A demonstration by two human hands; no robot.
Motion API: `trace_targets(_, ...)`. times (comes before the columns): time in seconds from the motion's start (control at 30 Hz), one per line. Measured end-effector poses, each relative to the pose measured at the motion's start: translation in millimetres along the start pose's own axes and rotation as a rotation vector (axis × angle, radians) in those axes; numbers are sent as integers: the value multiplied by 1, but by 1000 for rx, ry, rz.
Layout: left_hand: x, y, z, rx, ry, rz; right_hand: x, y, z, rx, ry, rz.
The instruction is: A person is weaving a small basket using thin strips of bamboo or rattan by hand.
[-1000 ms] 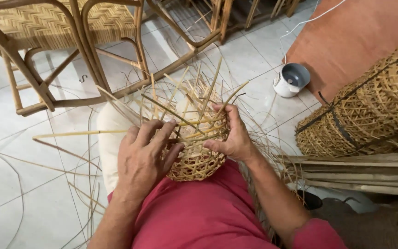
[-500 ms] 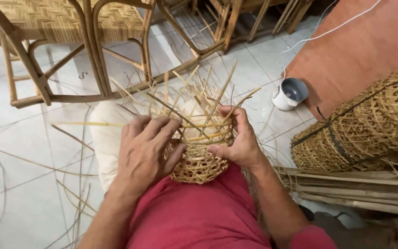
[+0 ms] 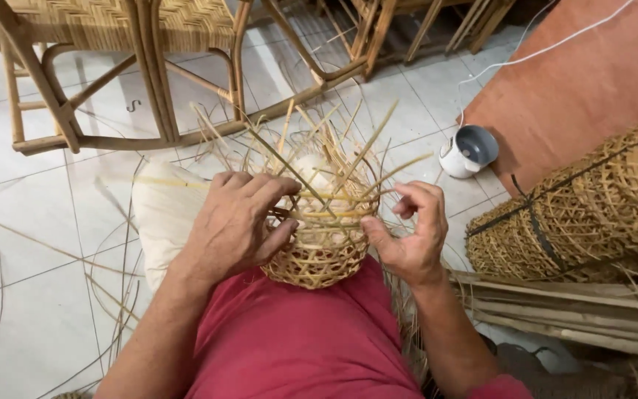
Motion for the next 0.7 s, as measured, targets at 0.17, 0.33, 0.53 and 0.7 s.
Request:
trace_targets(0.17, 1, 3, -4, -32, 61, 23, -16, 36, 19, -59, 17, -39)
trace_targets(0.33, 5, 13, -8, -78, 30, -38, -44, 33, 33, -109, -92, -14)
trace_targets(0.53, 12, 4, -6, -16, 23, 14, 14, 80, 25, -181, 310, 105)
trace_targets(0.7, 17, 14, -11, -31, -27, 66, 34, 79, 30, -137, 504, 57)
Point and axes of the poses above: each hand's wrist, its own z-axis towards the middle knuckle, its own x-axis out of the palm, y = z × x, the point moved 8 cm from there along z, towards the middle knuckle, and after that the axes turned 10 degrees about -z, right-handed, at the moved point
